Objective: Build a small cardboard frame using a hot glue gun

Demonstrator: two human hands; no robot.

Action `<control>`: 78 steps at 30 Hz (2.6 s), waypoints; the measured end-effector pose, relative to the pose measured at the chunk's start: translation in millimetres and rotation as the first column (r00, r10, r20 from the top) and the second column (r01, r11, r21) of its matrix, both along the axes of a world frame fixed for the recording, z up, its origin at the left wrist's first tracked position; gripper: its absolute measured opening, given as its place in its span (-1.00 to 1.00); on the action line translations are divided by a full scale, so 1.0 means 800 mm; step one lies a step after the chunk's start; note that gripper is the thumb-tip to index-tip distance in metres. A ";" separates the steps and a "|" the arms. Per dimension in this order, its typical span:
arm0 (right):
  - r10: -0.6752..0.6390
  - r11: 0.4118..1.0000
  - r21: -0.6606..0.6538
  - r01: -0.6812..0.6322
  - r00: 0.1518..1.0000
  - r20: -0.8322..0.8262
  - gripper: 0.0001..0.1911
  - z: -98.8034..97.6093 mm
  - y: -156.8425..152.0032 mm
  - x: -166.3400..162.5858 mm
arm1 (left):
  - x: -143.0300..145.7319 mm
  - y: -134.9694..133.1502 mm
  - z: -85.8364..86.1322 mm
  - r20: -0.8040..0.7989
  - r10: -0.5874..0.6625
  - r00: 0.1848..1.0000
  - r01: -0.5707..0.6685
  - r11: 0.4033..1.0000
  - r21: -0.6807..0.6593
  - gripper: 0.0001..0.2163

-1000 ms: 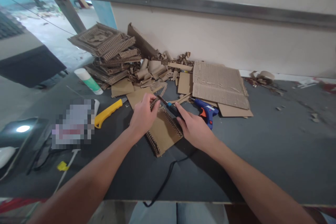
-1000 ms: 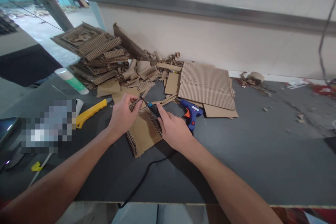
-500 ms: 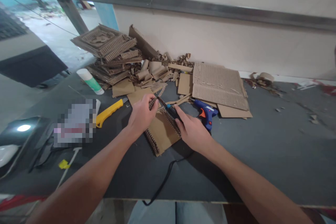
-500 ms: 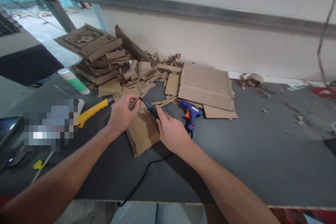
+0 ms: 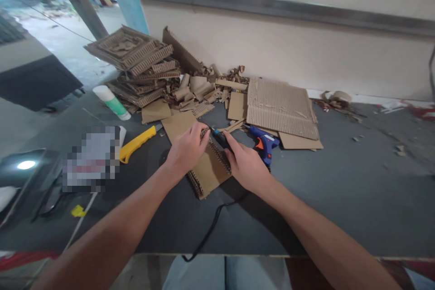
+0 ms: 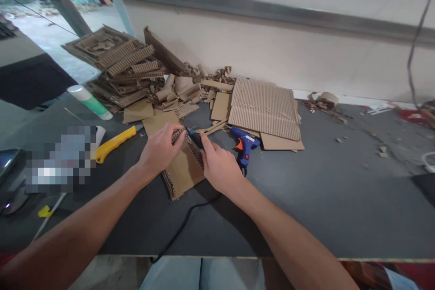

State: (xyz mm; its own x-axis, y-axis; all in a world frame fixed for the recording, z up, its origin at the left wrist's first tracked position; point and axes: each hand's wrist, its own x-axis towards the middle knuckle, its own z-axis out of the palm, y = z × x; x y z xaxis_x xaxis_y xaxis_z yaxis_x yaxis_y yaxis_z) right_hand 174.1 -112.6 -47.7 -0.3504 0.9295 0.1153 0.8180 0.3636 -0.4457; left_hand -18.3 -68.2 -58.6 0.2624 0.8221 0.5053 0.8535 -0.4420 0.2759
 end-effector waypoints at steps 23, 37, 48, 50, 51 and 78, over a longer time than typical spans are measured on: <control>-0.290 0.947 -0.078 0.312 0.724 -0.626 -0.63 -0.005 -0.002 0.000 | -0.037 0.027 0.012 0.409 0.184 0.894 -0.041 0.941 -0.335 -0.74; -0.177 0.906 0.005 0.423 0.389 -0.904 -0.81 -0.003 0.021 0.020 | 0.058 0.056 0.039 -0.167 -0.060 0.984 -0.034 0.859 -0.511 -0.67; -0.177 0.901 -0.002 0.434 0.362 -0.915 -0.80 0.002 0.022 0.024 | 0.049 0.046 0.044 -0.217 0.092 0.972 -0.167 0.919 -0.356 -0.71; -0.205 0.902 -0.033 0.430 0.360 -0.910 -0.76 0.004 0.022 0.023 | 0.039 0.034 0.048 -0.100 0.136 0.986 -0.161 0.934 -0.319 -0.68; -0.228 0.903 -0.054 0.427 0.370 -0.900 -0.75 0.005 0.021 0.022 | 0.036 0.028 0.049 -0.014 0.134 0.991 -0.132 0.939 -0.317 -0.67; -0.229 0.938 -0.102 0.333 0.368 -0.901 -0.76 0.020 0.015 0.017 | 0.032 -0.022 0.009 -0.096 -0.438 0.894 0.432 0.899 -0.077 -0.78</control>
State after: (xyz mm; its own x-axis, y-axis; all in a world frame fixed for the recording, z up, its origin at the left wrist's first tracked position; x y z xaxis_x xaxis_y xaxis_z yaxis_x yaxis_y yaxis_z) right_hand 187.5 -101.0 -31.9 0.2802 0.9213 0.2696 0.0355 0.2707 -0.9620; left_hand 7.3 -86.2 -51.3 0.6503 0.6373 0.4134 0.6048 -0.7636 0.2259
